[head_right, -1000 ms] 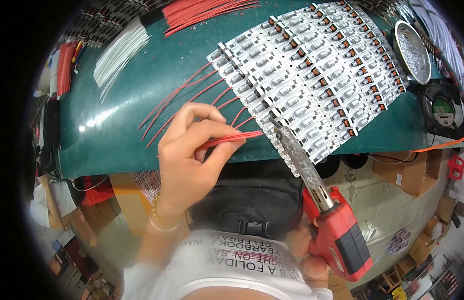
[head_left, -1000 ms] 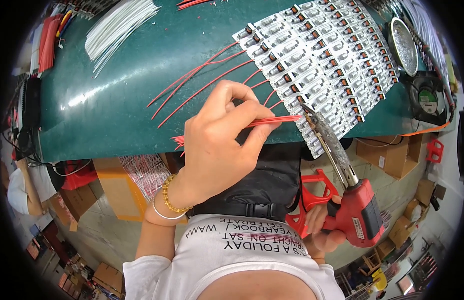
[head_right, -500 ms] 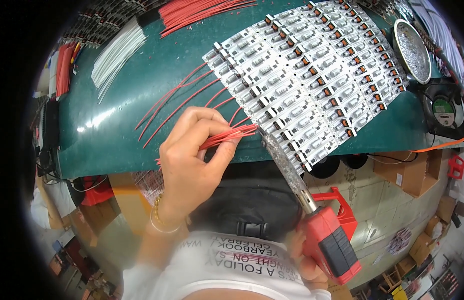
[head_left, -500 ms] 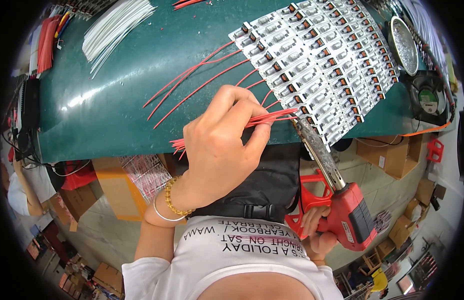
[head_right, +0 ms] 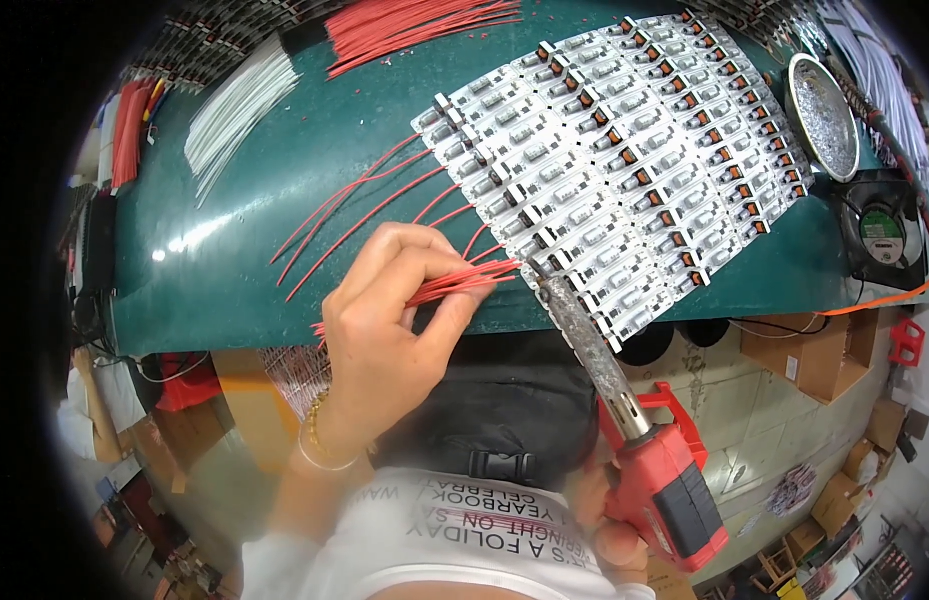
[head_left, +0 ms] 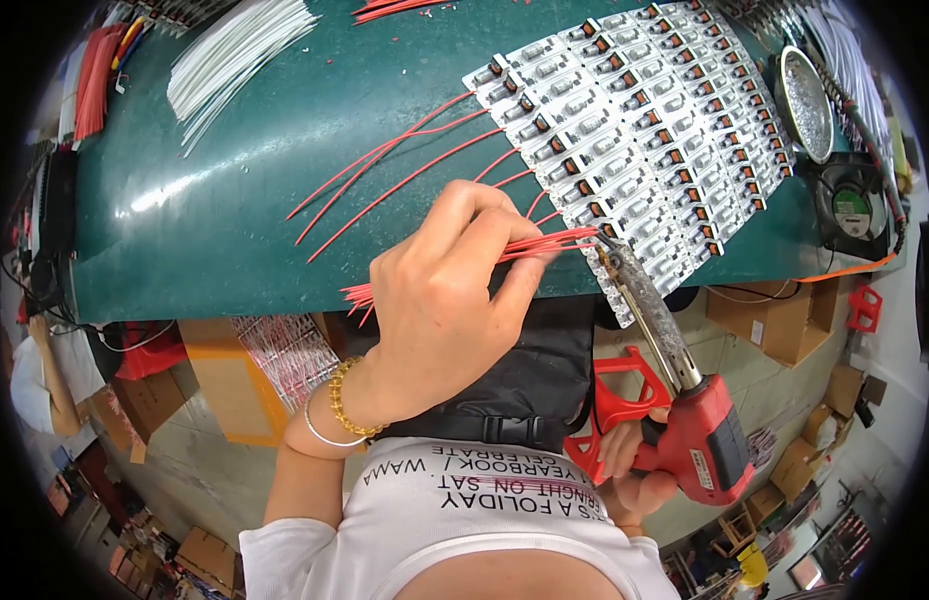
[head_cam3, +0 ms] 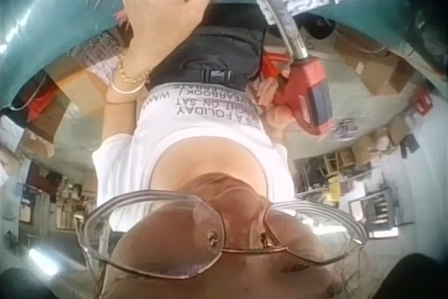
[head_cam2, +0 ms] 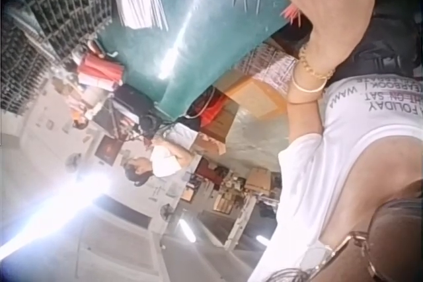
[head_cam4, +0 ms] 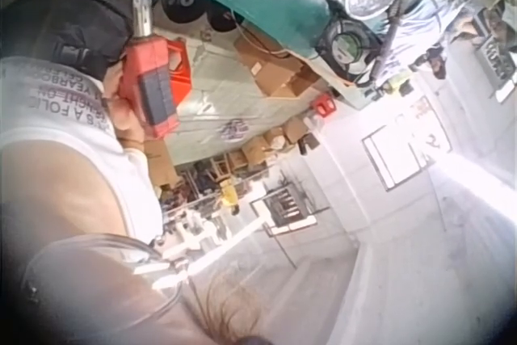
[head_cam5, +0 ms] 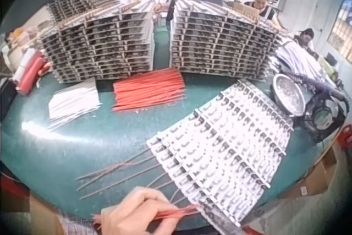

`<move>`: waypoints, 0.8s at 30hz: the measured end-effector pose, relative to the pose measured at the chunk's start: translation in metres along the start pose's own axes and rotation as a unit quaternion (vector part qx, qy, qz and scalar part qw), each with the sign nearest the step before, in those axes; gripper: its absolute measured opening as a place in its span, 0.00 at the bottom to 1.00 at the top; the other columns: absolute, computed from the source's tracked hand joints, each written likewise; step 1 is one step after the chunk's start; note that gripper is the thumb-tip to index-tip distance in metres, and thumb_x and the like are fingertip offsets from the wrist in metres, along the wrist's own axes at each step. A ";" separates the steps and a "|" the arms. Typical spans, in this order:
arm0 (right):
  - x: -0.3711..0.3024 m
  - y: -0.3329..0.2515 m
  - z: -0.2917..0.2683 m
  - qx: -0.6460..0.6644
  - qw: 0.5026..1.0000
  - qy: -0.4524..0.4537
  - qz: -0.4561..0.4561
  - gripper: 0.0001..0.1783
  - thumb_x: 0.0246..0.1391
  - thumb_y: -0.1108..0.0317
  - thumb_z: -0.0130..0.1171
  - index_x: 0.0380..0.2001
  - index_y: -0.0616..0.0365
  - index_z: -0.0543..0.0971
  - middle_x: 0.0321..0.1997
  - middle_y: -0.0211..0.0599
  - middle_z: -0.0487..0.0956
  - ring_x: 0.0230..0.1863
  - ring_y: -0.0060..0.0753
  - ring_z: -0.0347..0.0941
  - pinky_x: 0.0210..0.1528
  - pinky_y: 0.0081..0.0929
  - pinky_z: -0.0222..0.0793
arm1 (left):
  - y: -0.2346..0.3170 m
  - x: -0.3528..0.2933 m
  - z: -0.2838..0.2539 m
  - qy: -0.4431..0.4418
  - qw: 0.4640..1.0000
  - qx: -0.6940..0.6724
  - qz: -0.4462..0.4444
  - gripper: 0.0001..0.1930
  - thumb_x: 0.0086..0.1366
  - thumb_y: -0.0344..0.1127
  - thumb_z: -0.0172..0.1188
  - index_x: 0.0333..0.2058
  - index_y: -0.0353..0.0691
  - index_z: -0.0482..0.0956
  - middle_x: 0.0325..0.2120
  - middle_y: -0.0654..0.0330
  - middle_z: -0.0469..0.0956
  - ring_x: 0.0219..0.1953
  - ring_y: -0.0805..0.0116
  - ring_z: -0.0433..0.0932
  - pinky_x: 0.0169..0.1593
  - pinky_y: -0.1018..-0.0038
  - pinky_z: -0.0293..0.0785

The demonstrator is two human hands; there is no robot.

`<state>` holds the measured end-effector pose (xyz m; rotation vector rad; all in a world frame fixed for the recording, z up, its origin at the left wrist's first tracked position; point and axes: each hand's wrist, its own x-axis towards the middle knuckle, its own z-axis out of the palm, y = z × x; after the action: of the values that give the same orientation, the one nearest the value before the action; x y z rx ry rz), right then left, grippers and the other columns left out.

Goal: The person solders wires to electronic components on a circuit board using a soldering iron.

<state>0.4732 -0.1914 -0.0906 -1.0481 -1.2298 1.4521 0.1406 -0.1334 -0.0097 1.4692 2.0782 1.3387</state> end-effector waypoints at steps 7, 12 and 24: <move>0.007 0.001 0.000 0.010 1.000 -0.021 -0.008 0.52 0.44 0.28 0.57 0.56 0.66 0.63 0.12 0.23 0.65 0.12 0.22 0.63 0.18 0.22 0.61 | -0.015 0.003 -0.003 0.119 0.984 -0.006 0.135 0.06 0.52 0.26 0.67 0.28 0.36 0.79 0.27 0.60 0.75 0.18 0.66 0.73 0.21 0.74 0.68; 0.007 0.003 0.000 0.013 1.000 -0.023 -0.008 0.52 0.44 0.28 0.57 0.56 0.66 0.63 0.12 0.23 0.65 0.12 0.23 0.63 0.18 0.22 0.61 | 0.010 -0.004 -0.015 0.101 0.993 -0.030 0.047 0.06 0.52 0.25 0.67 0.28 0.35 0.79 0.19 0.57 0.78 0.20 0.65 0.75 0.23 0.74 0.69; 0.007 -0.005 0.004 0.017 0.999 -0.038 0.015 0.52 0.44 0.28 0.57 0.56 0.66 0.63 0.12 0.23 0.65 0.12 0.23 0.63 0.18 0.22 0.61 | 0.007 -0.013 0.004 -0.020 0.999 0.038 0.034 0.06 0.55 0.23 0.65 0.24 0.35 0.75 0.19 0.59 0.72 0.18 0.71 0.70 0.16 0.76 0.60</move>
<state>0.4687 -0.1853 -0.0856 -0.9997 -1.2430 1.5436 0.1539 -0.1417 -0.0099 1.5978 2.0935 1.2568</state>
